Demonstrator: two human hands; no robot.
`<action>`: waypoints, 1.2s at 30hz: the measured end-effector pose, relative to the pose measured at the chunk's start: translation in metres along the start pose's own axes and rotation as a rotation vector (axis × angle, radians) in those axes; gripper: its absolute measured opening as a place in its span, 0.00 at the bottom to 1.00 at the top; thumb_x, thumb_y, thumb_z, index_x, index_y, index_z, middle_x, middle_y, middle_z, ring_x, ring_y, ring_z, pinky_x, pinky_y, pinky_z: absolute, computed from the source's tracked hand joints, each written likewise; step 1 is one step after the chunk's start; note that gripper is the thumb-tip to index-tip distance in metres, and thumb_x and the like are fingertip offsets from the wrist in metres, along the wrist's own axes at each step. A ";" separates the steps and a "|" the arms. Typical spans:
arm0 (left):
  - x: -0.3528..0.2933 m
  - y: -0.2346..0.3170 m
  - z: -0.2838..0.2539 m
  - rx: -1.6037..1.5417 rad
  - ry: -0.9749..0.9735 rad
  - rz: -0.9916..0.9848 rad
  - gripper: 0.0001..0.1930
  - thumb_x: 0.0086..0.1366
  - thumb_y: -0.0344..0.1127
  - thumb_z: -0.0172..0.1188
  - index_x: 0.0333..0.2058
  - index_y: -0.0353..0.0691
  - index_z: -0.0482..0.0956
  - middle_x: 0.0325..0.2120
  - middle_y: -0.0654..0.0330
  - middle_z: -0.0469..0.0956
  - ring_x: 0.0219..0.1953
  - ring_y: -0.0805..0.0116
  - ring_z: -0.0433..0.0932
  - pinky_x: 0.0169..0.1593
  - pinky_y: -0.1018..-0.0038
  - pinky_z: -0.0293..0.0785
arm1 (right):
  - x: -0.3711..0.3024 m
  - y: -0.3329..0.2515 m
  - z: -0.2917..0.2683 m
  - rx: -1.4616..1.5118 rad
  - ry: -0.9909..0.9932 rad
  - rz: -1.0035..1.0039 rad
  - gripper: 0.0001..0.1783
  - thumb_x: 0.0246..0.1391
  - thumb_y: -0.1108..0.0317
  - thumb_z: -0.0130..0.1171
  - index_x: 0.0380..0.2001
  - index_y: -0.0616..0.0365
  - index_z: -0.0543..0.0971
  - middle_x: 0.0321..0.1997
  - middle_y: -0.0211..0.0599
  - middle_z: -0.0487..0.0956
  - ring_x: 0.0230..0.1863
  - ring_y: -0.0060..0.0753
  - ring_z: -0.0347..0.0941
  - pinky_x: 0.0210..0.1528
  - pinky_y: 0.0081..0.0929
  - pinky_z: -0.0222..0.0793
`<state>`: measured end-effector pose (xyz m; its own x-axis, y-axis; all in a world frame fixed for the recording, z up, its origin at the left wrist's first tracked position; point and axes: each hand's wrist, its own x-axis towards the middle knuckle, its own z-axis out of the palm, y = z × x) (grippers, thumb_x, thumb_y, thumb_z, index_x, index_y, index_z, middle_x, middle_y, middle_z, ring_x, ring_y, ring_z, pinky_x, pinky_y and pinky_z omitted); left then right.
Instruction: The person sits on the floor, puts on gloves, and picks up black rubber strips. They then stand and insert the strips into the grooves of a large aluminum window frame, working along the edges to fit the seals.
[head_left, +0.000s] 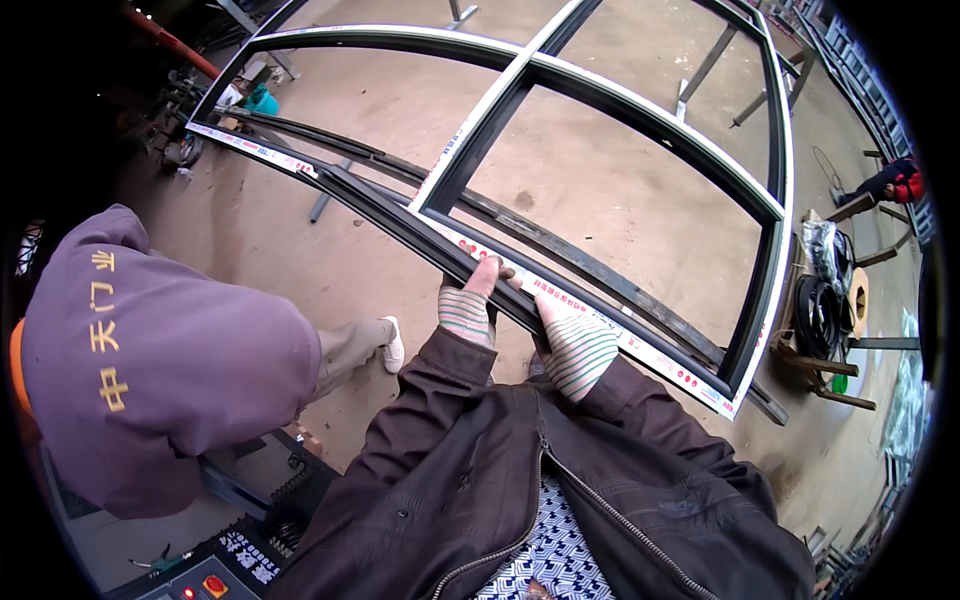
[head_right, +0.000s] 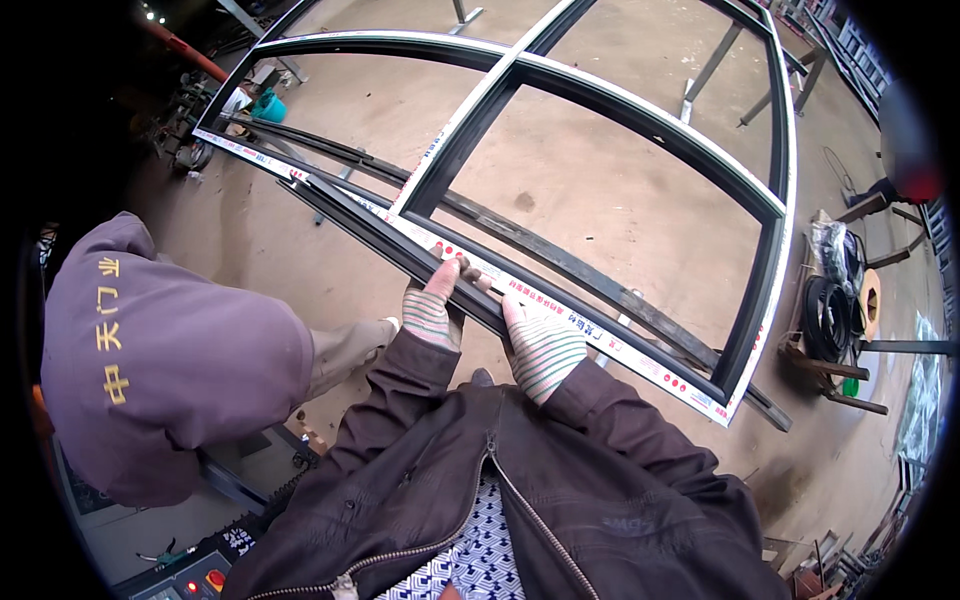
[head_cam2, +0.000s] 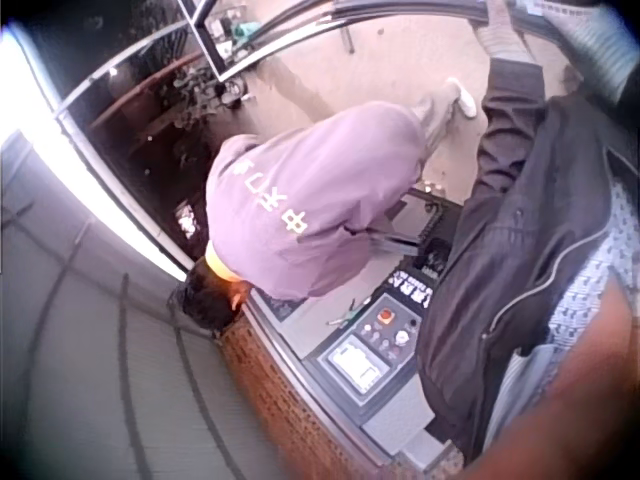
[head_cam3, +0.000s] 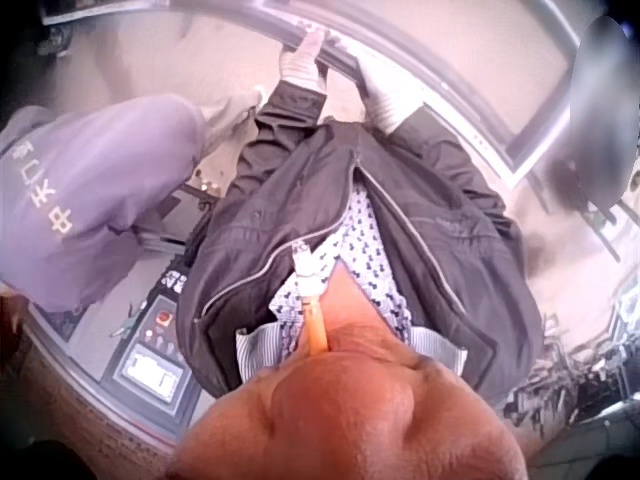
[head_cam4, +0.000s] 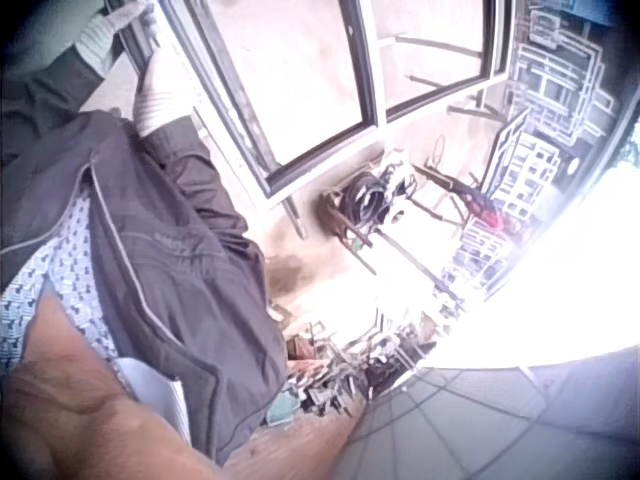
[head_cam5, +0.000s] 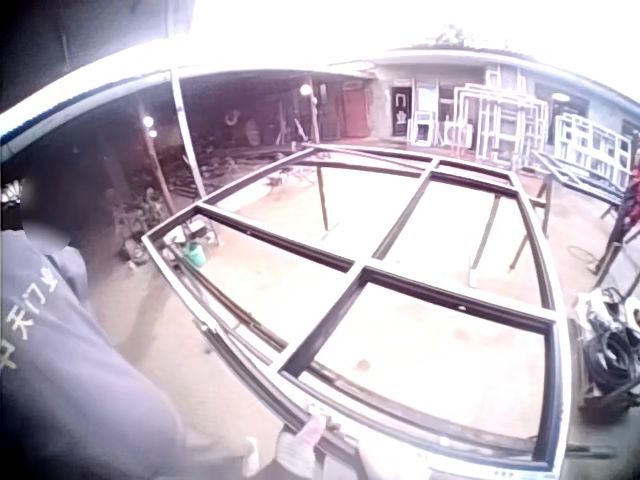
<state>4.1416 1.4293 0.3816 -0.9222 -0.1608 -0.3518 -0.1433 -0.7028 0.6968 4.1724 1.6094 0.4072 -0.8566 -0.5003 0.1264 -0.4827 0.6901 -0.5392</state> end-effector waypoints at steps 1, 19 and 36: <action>0.002 0.001 0.004 -0.075 0.029 0.019 0.18 0.66 0.28 0.60 0.54 0.38 0.69 0.38 0.57 0.74 0.38 0.67 0.76 0.44 0.64 0.84 | 0.006 0.005 -0.003 -0.012 -0.045 -0.019 0.33 0.47 0.73 0.63 0.59 0.63 0.68 0.45 0.59 0.77 0.42 0.60 0.76 0.43 0.46 0.73; 0.080 0.022 0.064 -0.096 -0.282 -0.129 0.32 0.61 0.33 0.61 0.62 0.37 0.60 0.45 0.50 0.74 0.47 0.55 0.78 0.54 0.54 0.81 | 0.063 0.037 -0.027 1.037 -0.104 0.613 0.29 0.65 0.45 0.54 0.50 0.64 0.77 0.32 0.34 0.80 0.29 0.21 0.74 0.30 0.23 0.71; 0.203 0.073 0.018 0.079 -0.389 -0.337 0.23 0.67 0.33 0.54 0.58 0.31 0.63 0.41 0.48 0.75 0.36 0.60 0.80 0.43 0.61 0.83 | 0.099 0.032 0.014 0.936 0.633 1.112 0.25 0.64 0.45 0.56 0.37 0.60 0.76 0.17 0.25 0.70 0.12 0.16 0.63 0.14 0.19 0.58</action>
<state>3.9376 1.3575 0.3721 -0.8835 0.3450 -0.3170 -0.4679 -0.6141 0.6356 4.0742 1.5745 0.3905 -0.7409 0.4685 -0.4813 0.4843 -0.1239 -0.8661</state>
